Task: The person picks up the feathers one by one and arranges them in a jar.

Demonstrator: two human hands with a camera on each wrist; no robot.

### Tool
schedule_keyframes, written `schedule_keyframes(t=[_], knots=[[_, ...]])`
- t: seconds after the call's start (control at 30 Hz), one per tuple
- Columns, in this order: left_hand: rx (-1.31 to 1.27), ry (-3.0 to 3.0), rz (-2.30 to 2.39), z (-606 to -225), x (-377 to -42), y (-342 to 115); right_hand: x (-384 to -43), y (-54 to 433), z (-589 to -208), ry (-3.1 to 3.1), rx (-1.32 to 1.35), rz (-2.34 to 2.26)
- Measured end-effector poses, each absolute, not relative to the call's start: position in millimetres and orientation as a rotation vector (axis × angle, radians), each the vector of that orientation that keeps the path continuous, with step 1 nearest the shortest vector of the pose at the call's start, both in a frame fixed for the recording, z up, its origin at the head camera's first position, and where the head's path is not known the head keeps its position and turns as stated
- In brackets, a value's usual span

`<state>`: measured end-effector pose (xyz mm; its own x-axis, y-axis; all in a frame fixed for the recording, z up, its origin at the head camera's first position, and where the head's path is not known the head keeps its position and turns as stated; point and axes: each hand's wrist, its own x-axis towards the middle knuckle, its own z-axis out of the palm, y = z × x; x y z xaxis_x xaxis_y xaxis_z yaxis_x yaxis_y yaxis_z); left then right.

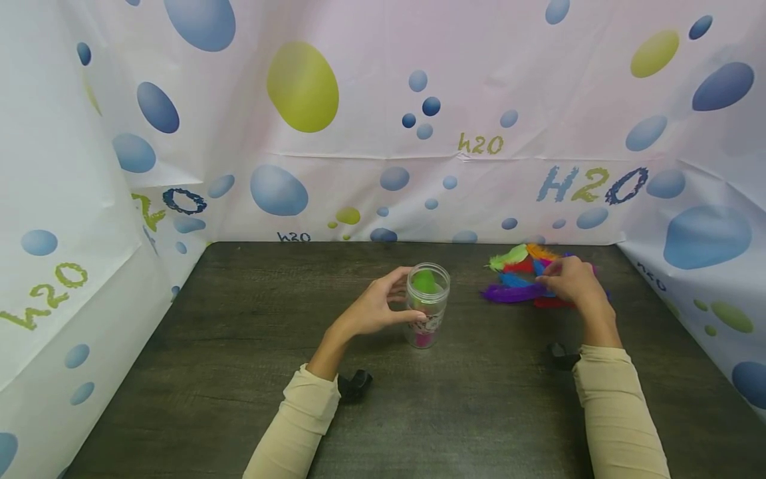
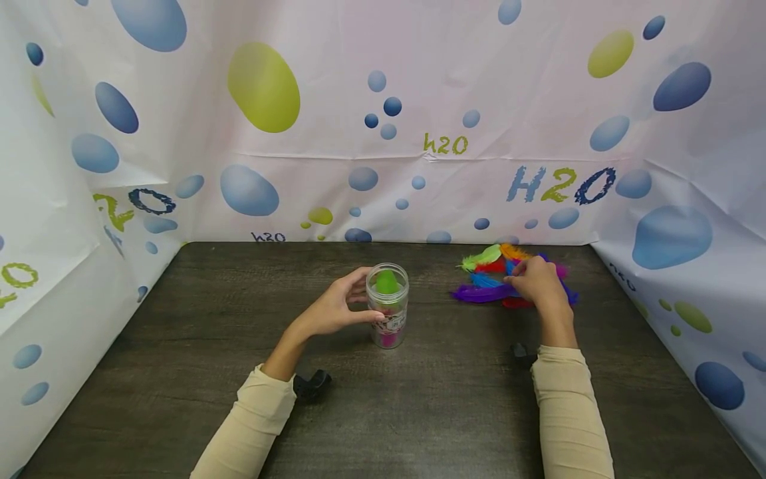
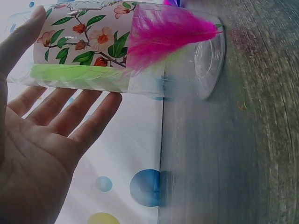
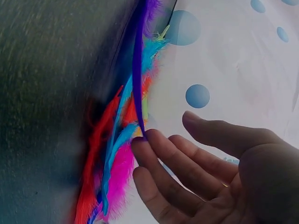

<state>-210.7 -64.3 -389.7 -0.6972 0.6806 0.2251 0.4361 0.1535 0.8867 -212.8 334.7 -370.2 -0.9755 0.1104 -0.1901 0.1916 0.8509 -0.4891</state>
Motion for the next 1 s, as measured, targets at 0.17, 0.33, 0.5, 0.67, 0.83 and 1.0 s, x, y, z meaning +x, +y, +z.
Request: schedule_keyframes(t=[0.17, 0.33, 0.5, 0.67, 0.83, 1.0], knots=[[1.091, 2.198, 1.568, -391, -211, -65, -211, 332, -372, 2.924, 0.255, -0.828], [1.091, 2.193, 1.573, -391, -210, -64, -210, 329, -371, 2.994, 0.281, -0.888], [1.095, 2.194, 1.573, -390, -210, -64, -207, 325, -368, 3.086, 0.284, -0.931], [1.091, 2.196, 1.575, -391, -209, -64, -202, 321, -363, 3.166, 0.164, -0.995], [1.091, 2.198, 1.579, -393, -210, -64, -197, 316, -356, 3.192, 0.118, -1.056], [1.093, 2.194, 1.579, -393, -209, -64, -193, 314, -355, 3.17, 0.098, -1.131]])
